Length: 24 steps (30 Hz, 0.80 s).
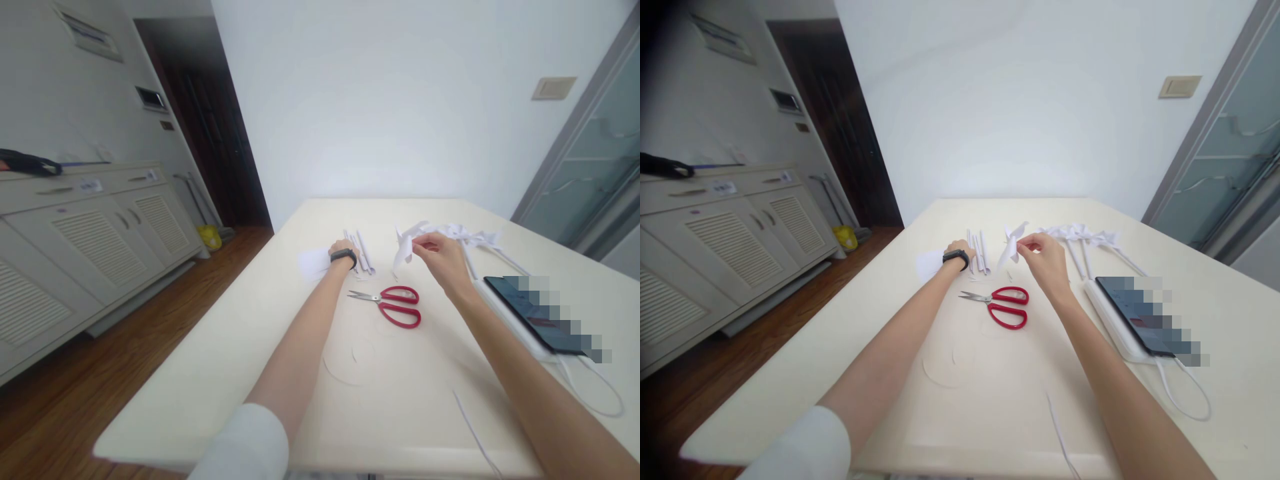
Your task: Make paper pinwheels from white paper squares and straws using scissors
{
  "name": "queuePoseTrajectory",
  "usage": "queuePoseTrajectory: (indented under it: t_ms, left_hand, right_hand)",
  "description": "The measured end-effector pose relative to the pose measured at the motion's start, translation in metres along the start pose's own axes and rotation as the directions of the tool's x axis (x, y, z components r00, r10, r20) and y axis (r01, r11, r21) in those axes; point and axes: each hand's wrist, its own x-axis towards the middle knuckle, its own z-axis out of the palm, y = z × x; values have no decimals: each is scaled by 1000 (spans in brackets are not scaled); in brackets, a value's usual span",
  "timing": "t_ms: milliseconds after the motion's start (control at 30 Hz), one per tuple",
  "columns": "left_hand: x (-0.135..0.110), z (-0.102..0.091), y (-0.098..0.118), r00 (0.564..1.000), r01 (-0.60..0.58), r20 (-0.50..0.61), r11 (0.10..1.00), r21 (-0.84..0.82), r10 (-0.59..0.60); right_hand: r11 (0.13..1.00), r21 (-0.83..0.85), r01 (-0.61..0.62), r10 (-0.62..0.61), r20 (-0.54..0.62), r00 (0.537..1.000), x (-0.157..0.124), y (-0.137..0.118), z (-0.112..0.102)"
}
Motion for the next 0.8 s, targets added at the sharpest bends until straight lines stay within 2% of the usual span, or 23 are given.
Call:
queuePoseTrajectory:
  t_ms: [267,400,500,633,800]
  left_hand:
    - [0,-12,-9,997,32,74,983,-180,-19]
    - [-4,-24,-14,987,10,156,942,-336,46]
    - [-12,-37,-21,964,-26,223,889,-457,142]
    - [-43,-62,-37,901,-141,248,782,-607,355]
    - [-106,-86,-63,766,-234,265,638,-733,586]
  right_hand:
    - [1000,-13,-9,9,2,1000,1,1,1]
    - [1000,-13,-5,6,15,1000,2,-1,2]
    - [1000,-3,0,0,37,999,0,-6,3]
    - [999,32,4,-7,98,995,-7,-15,6]
    - [989,147,-19,-5,161,987,-15,-32,11]
